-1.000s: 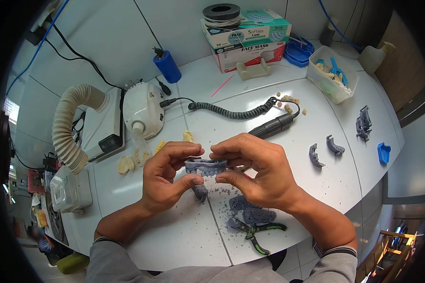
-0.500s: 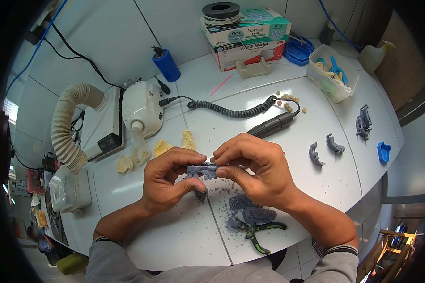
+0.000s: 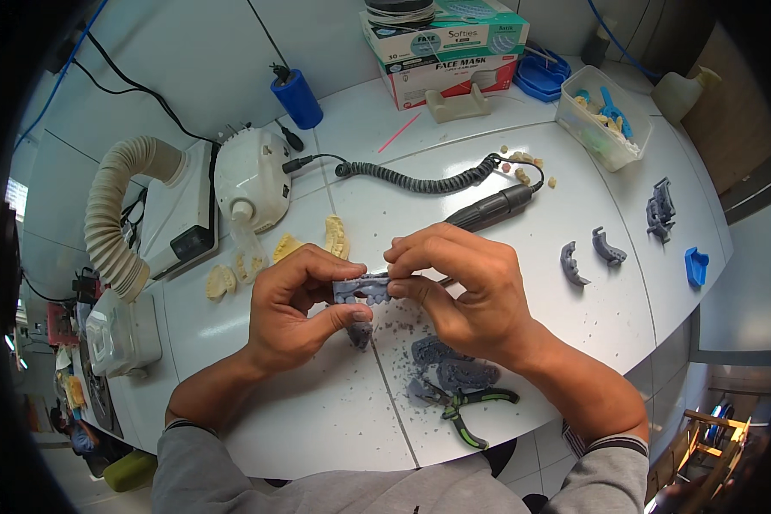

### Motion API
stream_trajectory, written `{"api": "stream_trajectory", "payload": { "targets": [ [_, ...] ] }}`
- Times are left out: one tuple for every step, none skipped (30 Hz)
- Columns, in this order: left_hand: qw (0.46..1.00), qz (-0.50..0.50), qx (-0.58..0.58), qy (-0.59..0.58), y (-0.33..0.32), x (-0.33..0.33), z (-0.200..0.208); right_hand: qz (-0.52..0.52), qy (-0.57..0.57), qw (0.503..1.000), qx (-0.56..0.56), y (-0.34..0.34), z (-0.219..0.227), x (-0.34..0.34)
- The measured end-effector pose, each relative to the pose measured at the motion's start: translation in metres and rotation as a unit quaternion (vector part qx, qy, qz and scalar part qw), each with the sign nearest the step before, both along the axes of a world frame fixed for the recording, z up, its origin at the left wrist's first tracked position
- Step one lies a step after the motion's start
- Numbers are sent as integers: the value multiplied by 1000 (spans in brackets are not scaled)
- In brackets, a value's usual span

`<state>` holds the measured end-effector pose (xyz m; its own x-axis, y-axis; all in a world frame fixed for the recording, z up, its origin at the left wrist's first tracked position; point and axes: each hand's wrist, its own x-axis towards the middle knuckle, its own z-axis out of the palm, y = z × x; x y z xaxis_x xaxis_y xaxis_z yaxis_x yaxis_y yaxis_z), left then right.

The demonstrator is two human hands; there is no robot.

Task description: Using pliers to trim and refine a dental bridge cast model on a laboratory bench.

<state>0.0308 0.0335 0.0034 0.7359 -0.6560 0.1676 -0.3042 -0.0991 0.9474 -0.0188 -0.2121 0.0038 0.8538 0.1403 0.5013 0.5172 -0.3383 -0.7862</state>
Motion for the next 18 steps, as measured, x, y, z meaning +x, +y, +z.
{"api": "stream_trajectory", "payload": {
  "targets": [
    [1000,0,-1,6,0,1,1,-3,-8,1000,-15,-2,5,2],
    [999,5,-33,24,1,1,3,-7,-21,999,-31,-7,9,4],
    [997,9,-67,38,2,5,4,-12,-38,998,-49,-16,14,8],
    [997,-8,-76,0,6,12,4,0,-32,998,-49,-28,19,9],
    [997,5,-74,-6,9,13,9,-22,12,999,-33,-32,25,6],
    [996,1,-77,-33,11,19,14,-47,44,998,-2,-34,29,6],
    [995,-2,-80,-61,14,22,17,-72,77,994,29,-33,32,6],
    [993,5,-107,-43,15,19,18,-103,1,995,10,-25,25,6],
    [993,6,-113,-41,18,17,17,-102,3,995,4,-28,27,5],
    [992,5,-107,-70,20,16,14,-86,-26,994,-68,-33,29,4],
    [990,4,-101,-99,23,16,11,-68,-52,987,-139,-39,31,4],
    [990,-3,-88,-105,25,13,7,-57,-9,983,-173,-46,37,0],
    [992,-3,-92,-89,28,9,5,-70,40,978,-193,-50,41,-6],
    [990,-6,-101,-98,28,8,3,-75,-3,978,-196,-49,45,-6],
    [989,-10,-109,-103,29,1,2,-79,-42,976,-197,-46,50,-12],
    [989,-8,-122,-78,31,-2,1,-58,16,972,-225,-45,53,-23],
    [990,-6,-122,-69,32,-5,-3,-40,43,962,-268,-43,55,-39],
    [991,-9,-125,-56,34,-8,-4,-9,71,952,-299,-42,57,-55]
  ]
}}
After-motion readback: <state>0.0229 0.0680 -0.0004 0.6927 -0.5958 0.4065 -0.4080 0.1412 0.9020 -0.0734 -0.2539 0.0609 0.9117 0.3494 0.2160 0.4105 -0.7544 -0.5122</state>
